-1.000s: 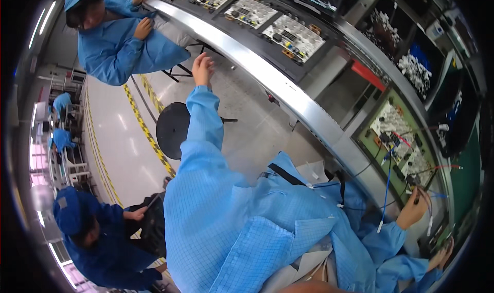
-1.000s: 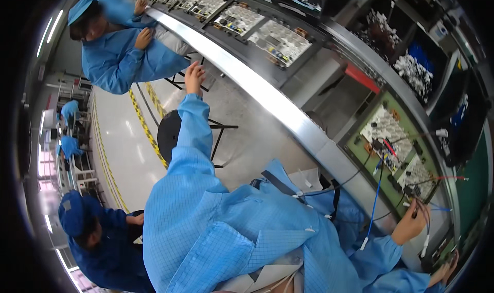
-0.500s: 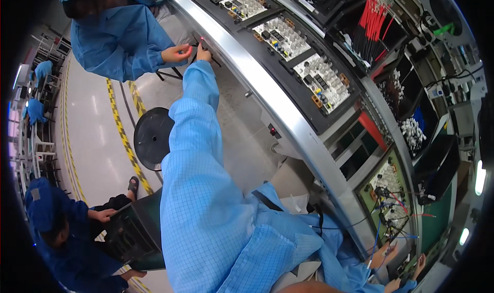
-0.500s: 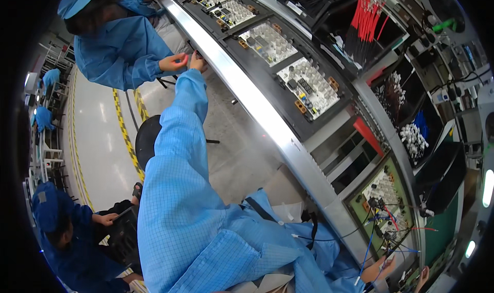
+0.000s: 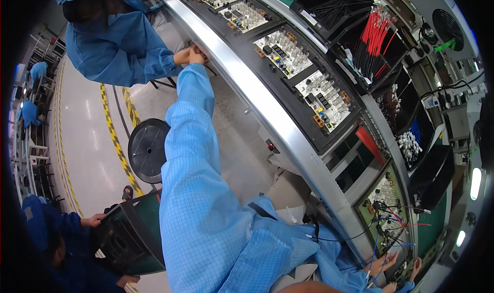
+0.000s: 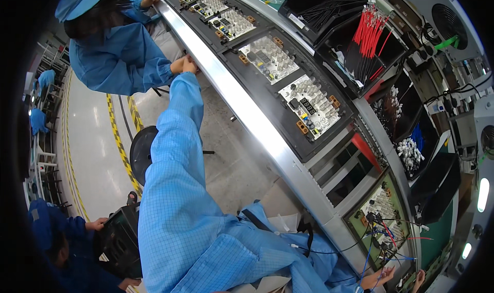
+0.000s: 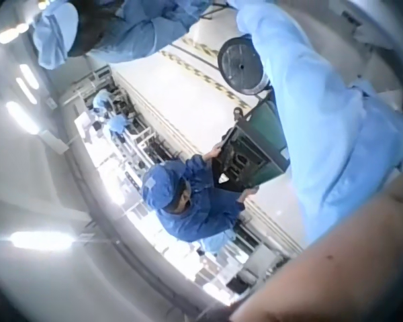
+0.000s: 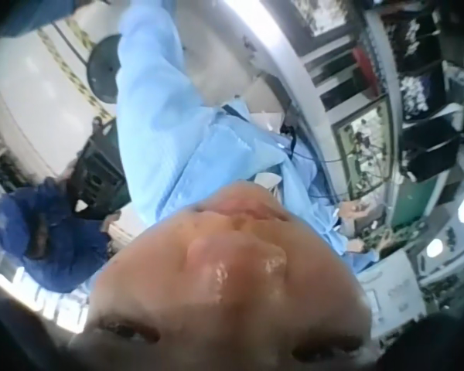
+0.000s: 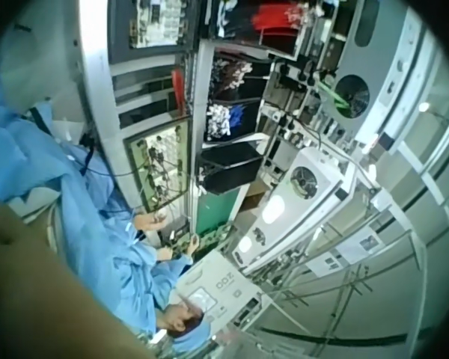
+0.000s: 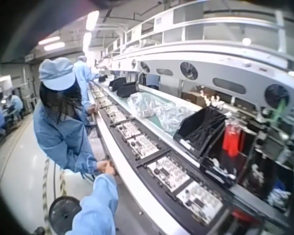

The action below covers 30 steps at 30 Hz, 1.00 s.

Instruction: Assembling electronic components on a circuit board and bundling wire harnesses.

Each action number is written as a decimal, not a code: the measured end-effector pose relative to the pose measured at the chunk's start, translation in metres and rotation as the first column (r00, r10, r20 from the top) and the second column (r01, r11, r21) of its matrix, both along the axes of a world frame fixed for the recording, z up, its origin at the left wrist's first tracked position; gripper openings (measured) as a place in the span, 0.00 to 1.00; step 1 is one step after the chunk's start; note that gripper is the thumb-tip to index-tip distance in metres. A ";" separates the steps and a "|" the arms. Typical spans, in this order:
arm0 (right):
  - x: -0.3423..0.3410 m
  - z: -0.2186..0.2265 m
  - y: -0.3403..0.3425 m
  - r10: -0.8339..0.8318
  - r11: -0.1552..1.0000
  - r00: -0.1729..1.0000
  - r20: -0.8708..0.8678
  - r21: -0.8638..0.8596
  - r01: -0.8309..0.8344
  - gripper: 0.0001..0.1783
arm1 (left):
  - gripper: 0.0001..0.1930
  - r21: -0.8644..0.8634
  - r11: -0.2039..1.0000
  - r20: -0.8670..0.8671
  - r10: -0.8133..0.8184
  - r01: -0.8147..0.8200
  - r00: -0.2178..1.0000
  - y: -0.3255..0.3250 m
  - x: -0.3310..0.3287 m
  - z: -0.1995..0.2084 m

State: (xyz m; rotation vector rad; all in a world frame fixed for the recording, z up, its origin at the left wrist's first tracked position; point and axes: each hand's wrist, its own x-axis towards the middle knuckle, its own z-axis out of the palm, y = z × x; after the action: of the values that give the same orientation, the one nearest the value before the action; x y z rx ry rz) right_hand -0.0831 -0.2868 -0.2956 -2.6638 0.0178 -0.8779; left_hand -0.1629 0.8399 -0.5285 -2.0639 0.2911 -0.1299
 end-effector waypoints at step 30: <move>0.006 0.016 0.044 0.085 0.951 0.981 0.174 0.281 -0.132 0.24 | 0.21 -0.441 -0.326 -0.186 0.945 0.837 0.270 -0.094 0.031 0.041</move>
State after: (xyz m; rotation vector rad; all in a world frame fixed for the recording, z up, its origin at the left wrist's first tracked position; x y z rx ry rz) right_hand -0.0768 -0.2427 -0.2797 -2.2934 -0.0358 -0.9681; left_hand -0.1324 0.7459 -0.4877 -2.5041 -2.4603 -2.4019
